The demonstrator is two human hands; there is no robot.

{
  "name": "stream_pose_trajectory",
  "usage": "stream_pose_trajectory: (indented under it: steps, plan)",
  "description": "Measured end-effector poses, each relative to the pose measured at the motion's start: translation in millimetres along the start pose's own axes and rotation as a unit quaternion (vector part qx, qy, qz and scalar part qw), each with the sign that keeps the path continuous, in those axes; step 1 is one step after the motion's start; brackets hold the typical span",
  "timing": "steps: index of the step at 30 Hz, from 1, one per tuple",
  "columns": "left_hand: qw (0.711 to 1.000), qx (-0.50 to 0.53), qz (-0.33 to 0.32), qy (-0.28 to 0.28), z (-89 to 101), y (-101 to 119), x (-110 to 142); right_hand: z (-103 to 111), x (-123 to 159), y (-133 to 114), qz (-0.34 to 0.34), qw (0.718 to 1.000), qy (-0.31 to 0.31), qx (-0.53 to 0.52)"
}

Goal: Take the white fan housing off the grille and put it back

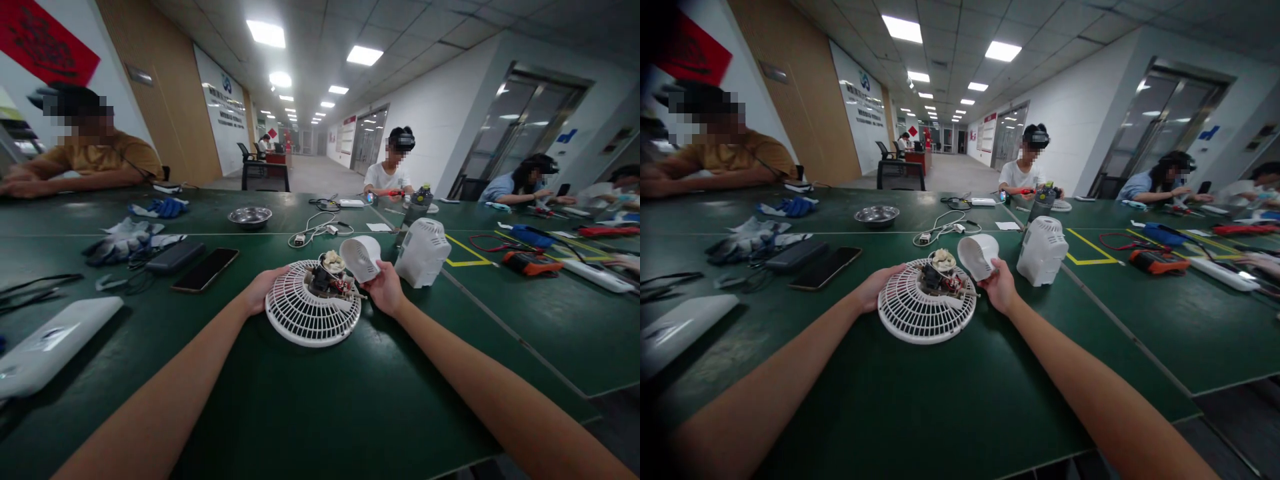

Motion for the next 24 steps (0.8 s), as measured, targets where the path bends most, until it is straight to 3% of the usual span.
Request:
stream_pose_trajectory:
  steps: [6, 11, 24]
  plan:
    - [1.0, -0.006, -0.007, -0.004, -11.8, 3, 9, 0, 10, -6, -0.037, 0.999, -0.014, -0.009]
    - [0.998, -0.027, -0.031, 0.049, -6.1, 2, 7, -7, 18, -8, -0.052, 0.997, -0.047, -0.009]
    - [0.983, -0.093, -0.125, 0.095, 5.4, 2, -2, -11, 26, -5, -0.041, 0.998, -0.051, -0.013]
Point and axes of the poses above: each hand's wrist, its own x-axis away from the middle knuckle, its own z-axis out of the back of the hand, y = z × x, the point moved 5 cm from there along -x, towards the middle knuckle, and after that the axes turned 10 degrees about -x, right-handed, at the moved point
